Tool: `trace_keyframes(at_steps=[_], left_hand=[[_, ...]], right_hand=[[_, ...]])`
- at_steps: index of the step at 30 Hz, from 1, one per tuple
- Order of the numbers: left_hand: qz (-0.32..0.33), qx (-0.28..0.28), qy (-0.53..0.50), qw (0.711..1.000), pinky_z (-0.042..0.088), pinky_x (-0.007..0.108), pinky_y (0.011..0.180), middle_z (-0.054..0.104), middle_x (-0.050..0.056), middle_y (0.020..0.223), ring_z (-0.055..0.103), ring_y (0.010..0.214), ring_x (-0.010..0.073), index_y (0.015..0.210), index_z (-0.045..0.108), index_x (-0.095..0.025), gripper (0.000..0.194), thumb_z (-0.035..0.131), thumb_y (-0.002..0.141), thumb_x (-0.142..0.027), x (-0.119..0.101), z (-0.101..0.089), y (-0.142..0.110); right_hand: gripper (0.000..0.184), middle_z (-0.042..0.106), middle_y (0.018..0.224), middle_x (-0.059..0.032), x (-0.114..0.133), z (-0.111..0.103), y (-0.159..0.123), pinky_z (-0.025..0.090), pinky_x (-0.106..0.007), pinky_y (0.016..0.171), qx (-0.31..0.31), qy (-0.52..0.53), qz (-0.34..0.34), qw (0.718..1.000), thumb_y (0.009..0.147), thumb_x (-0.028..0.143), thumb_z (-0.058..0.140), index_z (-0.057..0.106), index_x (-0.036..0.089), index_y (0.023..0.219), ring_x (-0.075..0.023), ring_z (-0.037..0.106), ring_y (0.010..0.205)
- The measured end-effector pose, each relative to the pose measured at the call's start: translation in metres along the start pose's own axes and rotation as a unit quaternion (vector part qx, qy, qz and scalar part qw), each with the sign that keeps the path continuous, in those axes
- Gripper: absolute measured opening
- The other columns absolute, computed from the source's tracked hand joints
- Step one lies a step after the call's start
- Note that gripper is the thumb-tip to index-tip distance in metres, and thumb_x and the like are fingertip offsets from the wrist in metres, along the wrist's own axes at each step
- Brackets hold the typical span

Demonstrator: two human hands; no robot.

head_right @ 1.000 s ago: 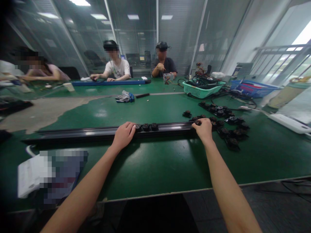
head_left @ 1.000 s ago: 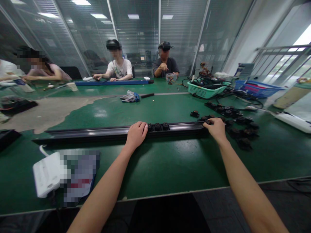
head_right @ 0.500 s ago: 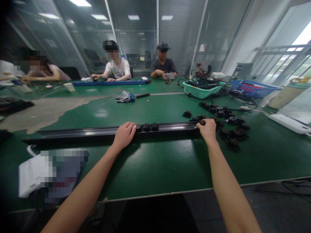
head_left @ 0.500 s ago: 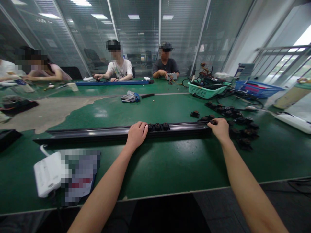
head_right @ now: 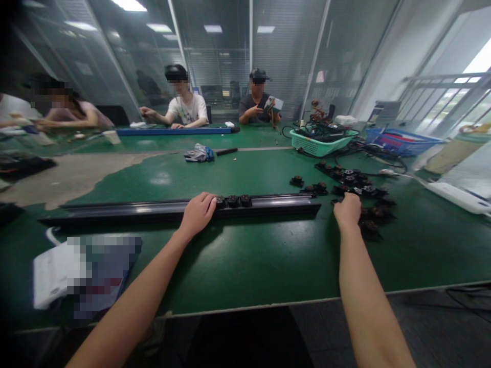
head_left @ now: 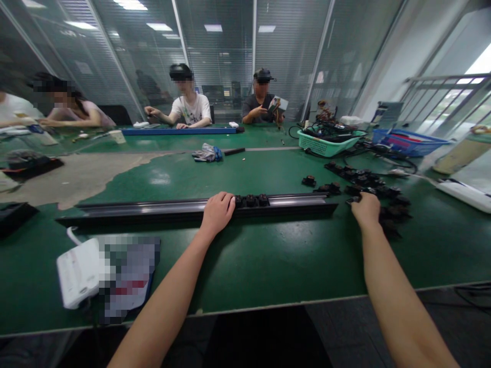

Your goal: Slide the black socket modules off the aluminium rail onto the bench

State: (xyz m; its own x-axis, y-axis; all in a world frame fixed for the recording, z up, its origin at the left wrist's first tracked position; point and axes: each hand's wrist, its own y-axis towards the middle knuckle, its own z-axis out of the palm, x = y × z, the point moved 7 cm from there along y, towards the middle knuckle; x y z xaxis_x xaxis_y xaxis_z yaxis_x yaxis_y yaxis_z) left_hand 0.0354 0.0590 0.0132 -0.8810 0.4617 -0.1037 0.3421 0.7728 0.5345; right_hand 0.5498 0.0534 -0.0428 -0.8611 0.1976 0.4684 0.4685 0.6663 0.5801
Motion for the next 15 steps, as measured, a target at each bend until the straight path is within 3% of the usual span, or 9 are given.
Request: trace_keyframes(at_steps=[4, 8, 11, 15], left_hand=[[-0.001, 0.0, 0.002, 1.0, 0.047, 0.037, 0.091, 0.067, 0.009, 0.108, 0.062, 0.099, 0.0229, 0.109, 0.065, -0.02, 0.038, 0.03, 0.106, -0.036, 0.0, 0.0, 0.0], [0.001, 0.002, 0.0, 1.0, 0.047, 0.037, 0.09, 0.067, 0.009, 0.109, 0.062, 0.099, 0.0233, 0.109, 0.065, -0.02, 0.038, 0.03, 0.105, -0.035, -0.001, -0.001, 0.0], [-0.001, 0.002, -0.002, 1.0, 0.046, 0.037, 0.091, 0.067, 0.009, 0.109, 0.062, 0.099, 0.0232, 0.109, 0.065, -0.02, 0.037, 0.031, 0.105, -0.035, 0.0, -0.001, 0.0], [-0.001, 0.0, -0.001, 1.0, 0.047, 0.038, 0.091, 0.067, 0.01, 0.108, 0.062, 0.099, 0.0232, 0.109, 0.065, -0.02, 0.037, 0.031, 0.105, -0.035, 0.001, -0.001, 0.0]], right_hand=[[0.05, 0.064, 0.112, -0.024, 0.004, -0.008, 0.0, 0.044, -0.054, 0.1, -0.016, 0.001, 0.032, 0.999, 0.073, 0.024, 0.048, 0.067, 0.006, 0.116, -0.0361, 0.057, 0.114], [0.047, 0.063, 0.123, -0.0257, 0.028, -0.022, -0.001, 0.04, -0.054, 0.108, -0.058, 0.023, -0.002, 0.998, 0.083, 0.023, 0.04, 0.067, 0.005, 0.118, -0.0343, 0.053, 0.126], [0.047, 0.062, 0.129, -0.0247, 0.063, -0.025, -0.008, 0.039, -0.054, 0.111, -0.06, 0.056, -0.043, 0.996, 0.09, 0.024, 0.036, 0.065, 0.007, 0.122, -0.0321, 0.052, 0.13], [0.048, 0.058, 0.139, -0.021, 0.142, -0.013, -0.039, 0.032, -0.057, 0.117, 0.014, 0.111, -0.152, 0.982, 0.097, 0.033, 0.034, 0.061, 0.01, 0.13, -0.0297, 0.05, 0.135]])
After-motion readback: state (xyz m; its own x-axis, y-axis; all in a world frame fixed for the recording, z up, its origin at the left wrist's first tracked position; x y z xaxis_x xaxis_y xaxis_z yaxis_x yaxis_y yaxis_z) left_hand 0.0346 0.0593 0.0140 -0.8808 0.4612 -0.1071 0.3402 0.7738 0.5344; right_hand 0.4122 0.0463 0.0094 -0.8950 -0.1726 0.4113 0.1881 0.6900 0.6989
